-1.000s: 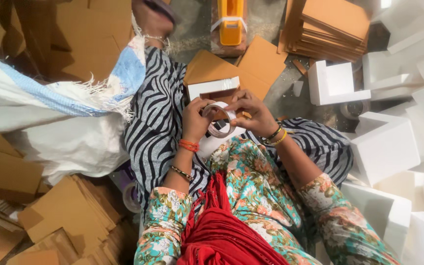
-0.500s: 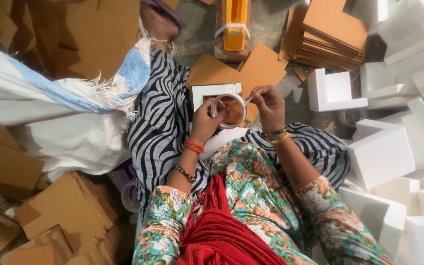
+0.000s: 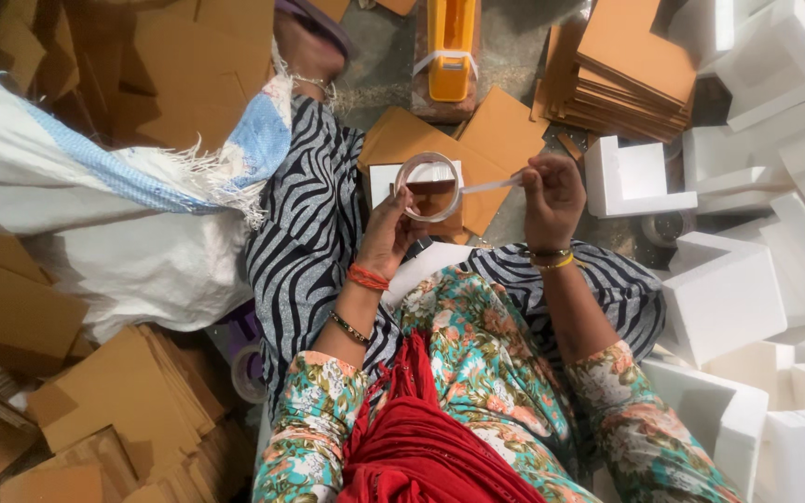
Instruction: The person assembles small cardboard boxes by inserting white foam inserts and sealing the flaps with clear tape. They repeatedly pick up flat cardboard pieces, fold them into box shapes, insert the foam, and use a tape dispenser to secure the package.
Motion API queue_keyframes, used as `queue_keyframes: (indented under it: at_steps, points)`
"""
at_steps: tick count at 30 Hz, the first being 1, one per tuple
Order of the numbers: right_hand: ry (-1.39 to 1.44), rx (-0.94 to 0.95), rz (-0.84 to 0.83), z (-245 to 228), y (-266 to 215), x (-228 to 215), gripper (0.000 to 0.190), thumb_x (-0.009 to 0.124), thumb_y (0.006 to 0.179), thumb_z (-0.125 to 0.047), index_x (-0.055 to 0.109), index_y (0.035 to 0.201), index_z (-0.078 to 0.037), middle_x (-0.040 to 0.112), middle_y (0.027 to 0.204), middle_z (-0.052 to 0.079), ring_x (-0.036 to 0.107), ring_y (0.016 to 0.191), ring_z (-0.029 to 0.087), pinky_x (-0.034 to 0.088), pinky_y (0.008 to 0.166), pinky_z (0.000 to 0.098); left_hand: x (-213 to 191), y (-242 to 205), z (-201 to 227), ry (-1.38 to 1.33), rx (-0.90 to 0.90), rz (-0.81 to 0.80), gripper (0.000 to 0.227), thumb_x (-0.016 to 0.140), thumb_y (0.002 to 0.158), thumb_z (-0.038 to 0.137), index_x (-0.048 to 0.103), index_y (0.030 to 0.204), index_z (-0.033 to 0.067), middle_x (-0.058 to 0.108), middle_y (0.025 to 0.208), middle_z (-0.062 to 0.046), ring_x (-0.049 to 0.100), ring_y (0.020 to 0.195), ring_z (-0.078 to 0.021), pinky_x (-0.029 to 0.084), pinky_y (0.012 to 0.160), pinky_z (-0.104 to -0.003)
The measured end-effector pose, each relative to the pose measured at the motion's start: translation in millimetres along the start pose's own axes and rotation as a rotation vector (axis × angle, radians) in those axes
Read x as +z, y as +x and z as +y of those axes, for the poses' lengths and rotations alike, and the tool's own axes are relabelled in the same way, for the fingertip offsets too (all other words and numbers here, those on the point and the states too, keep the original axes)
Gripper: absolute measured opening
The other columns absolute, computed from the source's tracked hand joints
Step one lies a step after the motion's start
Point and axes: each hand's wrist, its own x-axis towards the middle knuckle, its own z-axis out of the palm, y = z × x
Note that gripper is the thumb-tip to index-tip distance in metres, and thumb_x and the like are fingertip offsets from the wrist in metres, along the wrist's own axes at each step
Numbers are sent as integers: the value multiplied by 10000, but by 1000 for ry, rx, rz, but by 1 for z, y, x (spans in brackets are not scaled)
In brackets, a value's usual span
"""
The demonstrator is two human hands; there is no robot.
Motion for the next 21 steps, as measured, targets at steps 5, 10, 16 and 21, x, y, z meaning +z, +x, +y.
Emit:
queue_keyframes:
  at_steps: [5, 10, 16, 21]
  points:
    - [-34, -109, -31, 1, 4, -8, 170, 700, 1104, -18, 633, 1256, 17, 733, 1112, 124, 742, 975, 169, 622, 860, 291, -9, 9, 3, -165, 15, -26, 278, 796, 907, 342, 656, 987, 115, 661, 851, 9, 682, 729, -115, 604, 639, -267]
    - [-117, -91, 61, -18, 16, -8, 663, 752, 998, -54, 398, 1558, -37, 582, 1495, 98, 691, 885, 96, 626, 801, 263, -28, 25, 11, -327, 63, 21, 298, 849, 869, 255, 681, 1037, 75, 699, 904, -28, 683, 755, -121, 581, 643, -241]
    - [98, -105, 291, -45, 38, -32, 639, 745, 1086, -68, 390, 1617, -98, 625, 1493, 93, 615, 890, 94, 573, 786, 254, -64, 24, 41, -531, 97, 365, 340, 851, 866, 193, 613, 1025, 11, 692, 899, -104, 697, 785, -202, 653, 812, -323]
    - [112, -129, 293, -39, 47, -54, 342, 683, 1122, -122, 563, 1438, -73, 691, 1228, 71, 605, 862, 70, 478, 684, 189, -71, 17, 60, -449, 236, 234, 273, 763, 899, 280, 663, 1043, 71, 703, 901, -52, 703, 832, -186, 617, 810, -332]
